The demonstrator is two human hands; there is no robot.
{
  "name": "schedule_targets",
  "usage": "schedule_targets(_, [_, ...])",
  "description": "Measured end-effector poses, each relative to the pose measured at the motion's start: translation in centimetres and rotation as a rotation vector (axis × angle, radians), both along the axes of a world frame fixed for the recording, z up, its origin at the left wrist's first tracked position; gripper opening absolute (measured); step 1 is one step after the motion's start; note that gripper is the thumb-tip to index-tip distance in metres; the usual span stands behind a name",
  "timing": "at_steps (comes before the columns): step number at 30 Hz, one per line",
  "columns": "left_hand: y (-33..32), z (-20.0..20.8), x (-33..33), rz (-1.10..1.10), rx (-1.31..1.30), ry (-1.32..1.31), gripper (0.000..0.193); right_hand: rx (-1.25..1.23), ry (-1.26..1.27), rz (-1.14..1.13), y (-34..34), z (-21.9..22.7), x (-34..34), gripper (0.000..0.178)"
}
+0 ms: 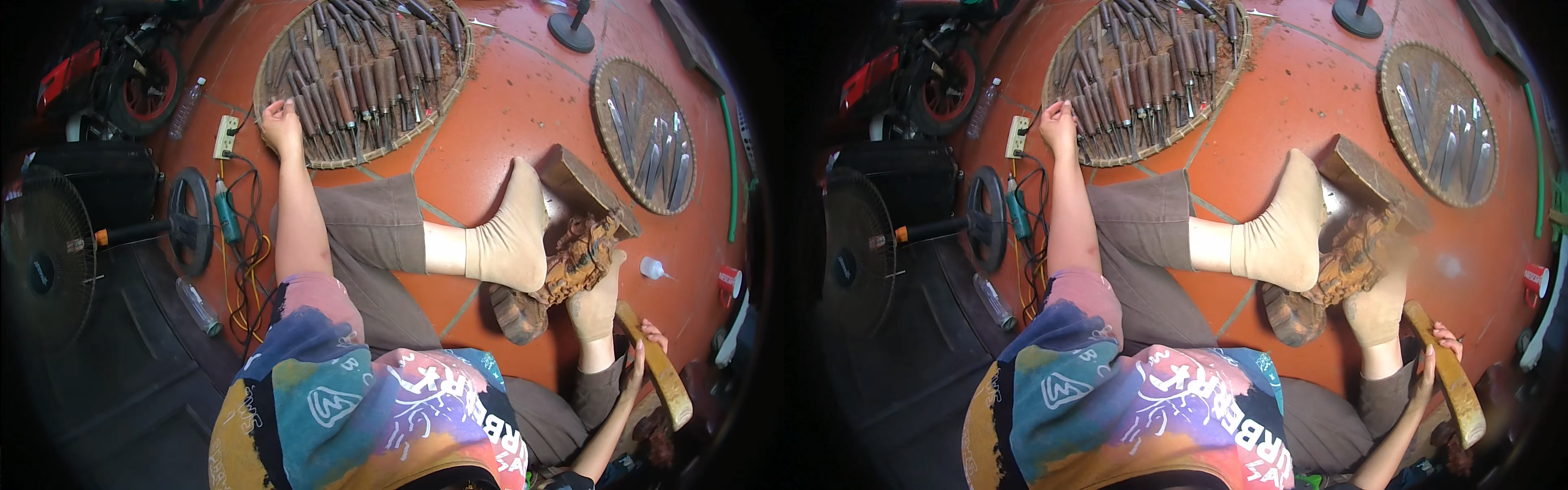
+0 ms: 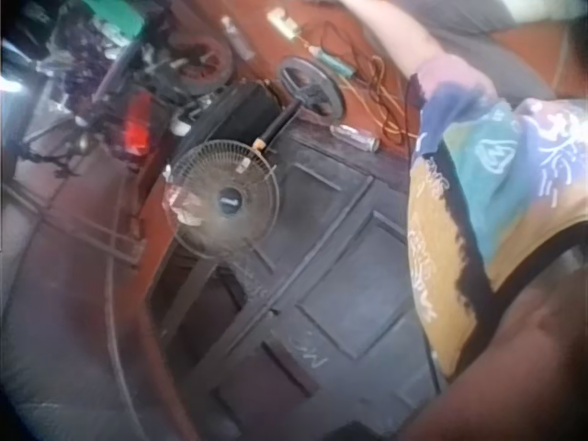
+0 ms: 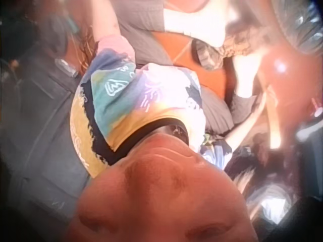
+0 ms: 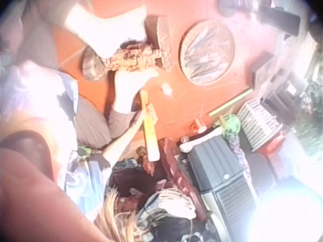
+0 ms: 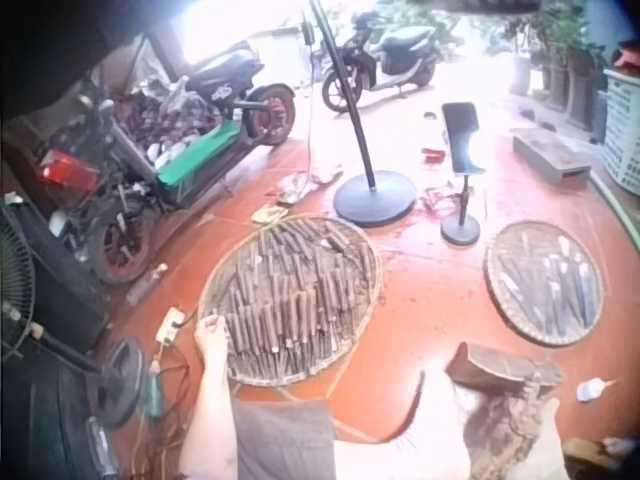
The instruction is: The person carves a wooden piece using a chisel and mallet while seated on the floor. They repeatedly select different chisels from a nearby basket, strike the chisel with the mallet, and adjust the wood's position between their feet.
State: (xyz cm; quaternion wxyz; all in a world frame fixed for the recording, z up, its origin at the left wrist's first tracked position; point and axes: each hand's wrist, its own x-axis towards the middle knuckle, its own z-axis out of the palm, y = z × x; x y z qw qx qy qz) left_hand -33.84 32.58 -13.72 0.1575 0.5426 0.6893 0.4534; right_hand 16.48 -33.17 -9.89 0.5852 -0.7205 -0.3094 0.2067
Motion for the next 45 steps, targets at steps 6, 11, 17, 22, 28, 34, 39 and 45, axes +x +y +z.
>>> schedule_targets(6, [1.0, 2.6, -6.2, -0.030, -0.011, -0.490, 0.022, -0.016, -0.051, 0.036, -0.1, 0.5, -0.8, 0.027])
schedule_targets(11, [-2.3, -0.3, -9.6, 0.124, -0.113, -0.292, 0.016, -0.015, -0.133, 0.113, 1.7, 2.1, -1.0, 0.032])
schedule_targets(17, [0.2, 2.5, -0.3, -0.336, -0.058, -0.275, 0.019, 0.011, -0.061, 0.039, 1.8, 1.6, -1.0, 0.028])
schedule_targets(22, [2.8, 2.4, 13.7, -0.743, -0.278, -0.267, 0.024, 0.058, -0.022, 0.042, 1.6, 0.7, -0.7, 0.023])
schedule_targets(28, [2.0, 0.6, 23.7, -0.468, -0.432, 0.911, 0.057, -0.074, -0.085, 0.078, 3.1, 3.3, -1.1, 0.027])
schedule_targets(34, [-5.3, 3.4, 27.2, -0.625, 0.026, 0.707, 0.050, -0.129, -0.173, 0.254, 3.9, 4.8, -0.2, 0.027])
schedule_targets(39, [-27.9, 14.3, 33.6, -1.625, -0.276, -0.014, 0.036, -0.051, -0.320, 0.210, 3.3, 6.0, -0.5, 0.024])
schedule_targets(45, [-38.5, 14.7, 35.9, -2.221, 0.086, -0.140, 0.034, -0.075, -0.569, 0.088, 4.5, 6.1, -1.2, 0.029])
